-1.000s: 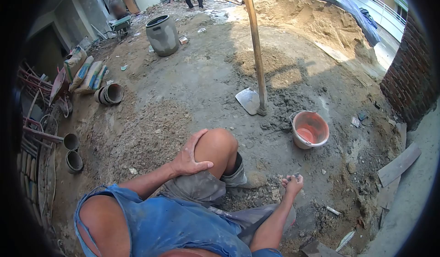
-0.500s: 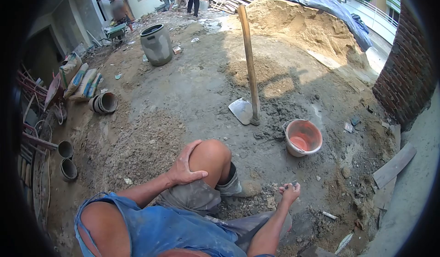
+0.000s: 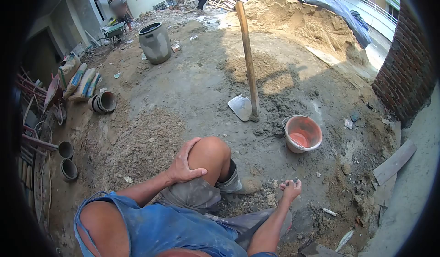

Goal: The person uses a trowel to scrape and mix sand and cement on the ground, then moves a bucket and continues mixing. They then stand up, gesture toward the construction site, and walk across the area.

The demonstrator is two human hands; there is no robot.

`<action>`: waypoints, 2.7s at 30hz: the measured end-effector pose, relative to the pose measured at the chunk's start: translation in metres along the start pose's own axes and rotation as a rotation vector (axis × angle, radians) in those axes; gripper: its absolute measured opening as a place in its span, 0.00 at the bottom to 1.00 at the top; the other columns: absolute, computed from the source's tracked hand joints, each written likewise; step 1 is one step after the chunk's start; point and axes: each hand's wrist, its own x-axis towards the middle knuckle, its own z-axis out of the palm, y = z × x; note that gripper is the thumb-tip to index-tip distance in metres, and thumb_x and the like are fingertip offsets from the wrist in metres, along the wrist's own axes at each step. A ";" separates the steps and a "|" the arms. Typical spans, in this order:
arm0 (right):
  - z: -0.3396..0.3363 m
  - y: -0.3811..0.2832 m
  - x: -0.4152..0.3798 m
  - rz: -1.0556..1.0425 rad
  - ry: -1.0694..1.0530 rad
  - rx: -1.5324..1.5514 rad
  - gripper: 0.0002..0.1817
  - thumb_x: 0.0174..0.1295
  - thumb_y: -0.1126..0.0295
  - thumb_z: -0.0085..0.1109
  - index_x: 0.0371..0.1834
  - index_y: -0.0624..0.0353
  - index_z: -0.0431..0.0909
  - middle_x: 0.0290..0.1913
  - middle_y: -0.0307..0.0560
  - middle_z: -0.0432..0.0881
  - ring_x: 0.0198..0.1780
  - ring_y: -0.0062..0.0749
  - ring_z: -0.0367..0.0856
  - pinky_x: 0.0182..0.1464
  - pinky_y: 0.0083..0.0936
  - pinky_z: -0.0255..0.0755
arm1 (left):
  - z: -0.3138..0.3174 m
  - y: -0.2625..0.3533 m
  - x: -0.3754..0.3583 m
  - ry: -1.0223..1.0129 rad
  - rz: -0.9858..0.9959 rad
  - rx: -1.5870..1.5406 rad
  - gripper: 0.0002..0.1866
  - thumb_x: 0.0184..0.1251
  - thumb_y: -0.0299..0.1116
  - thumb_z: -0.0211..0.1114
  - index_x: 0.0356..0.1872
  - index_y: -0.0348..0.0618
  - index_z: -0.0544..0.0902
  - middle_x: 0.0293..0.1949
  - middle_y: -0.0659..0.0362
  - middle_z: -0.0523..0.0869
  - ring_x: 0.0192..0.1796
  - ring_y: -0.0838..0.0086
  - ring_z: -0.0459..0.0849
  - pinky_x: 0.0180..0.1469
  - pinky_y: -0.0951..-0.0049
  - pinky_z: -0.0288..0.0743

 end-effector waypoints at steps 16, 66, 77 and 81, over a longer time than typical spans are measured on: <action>0.003 -0.001 -0.003 0.152 -0.058 -0.065 0.03 0.66 0.74 0.48 0.41 0.56 0.69 0.30 0.43 0.80 0.20 0.26 0.80 0.19 0.20 0.73 | 0.000 0.000 0.008 -0.019 0.036 0.073 0.54 0.43 0.53 0.75 0.70 0.36 0.60 0.65 0.43 0.68 0.68 0.52 0.68 0.71 0.57 0.60; 0.012 -0.007 -0.003 0.169 -0.092 -0.027 0.08 0.64 0.74 0.48 0.46 0.60 0.68 0.30 0.43 0.79 0.20 0.26 0.79 0.17 0.19 0.71 | -0.242 0.127 0.292 0.381 -0.293 1.039 0.33 0.54 0.30 0.56 0.67 0.47 0.67 0.57 0.48 0.81 0.60 0.58 0.81 0.60 0.53 0.72; 0.014 -0.009 -0.004 0.171 -0.063 -0.052 0.08 0.64 0.75 0.48 0.46 0.59 0.68 0.29 0.43 0.79 0.20 0.26 0.80 0.16 0.19 0.71 | -0.219 0.100 0.310 0.423 -0.042 1.117 0.39 0.54 0.32 0.55 0.74 0.51 0.60 0.56 0.47 0.82 0.60 0.57 0.80 0.61 0.56 0.71; 0.014 -0.007 -0.003 0.175 -0.065 -0.031 0.07 0.64 0.76 0.48 0.45 0.59 0.69 0.29 0.44 0.79 0.20 0.28 0.81 0.16 0.20 0.72 | -0.175 0.111 0.284 0.172 -0.028 1.016 0.38 0.58 0.29 0.53 0.74 0.49 0.58 0.54 0.49 0.83 0.57 0.56 0.81 0.59 0.56 0.74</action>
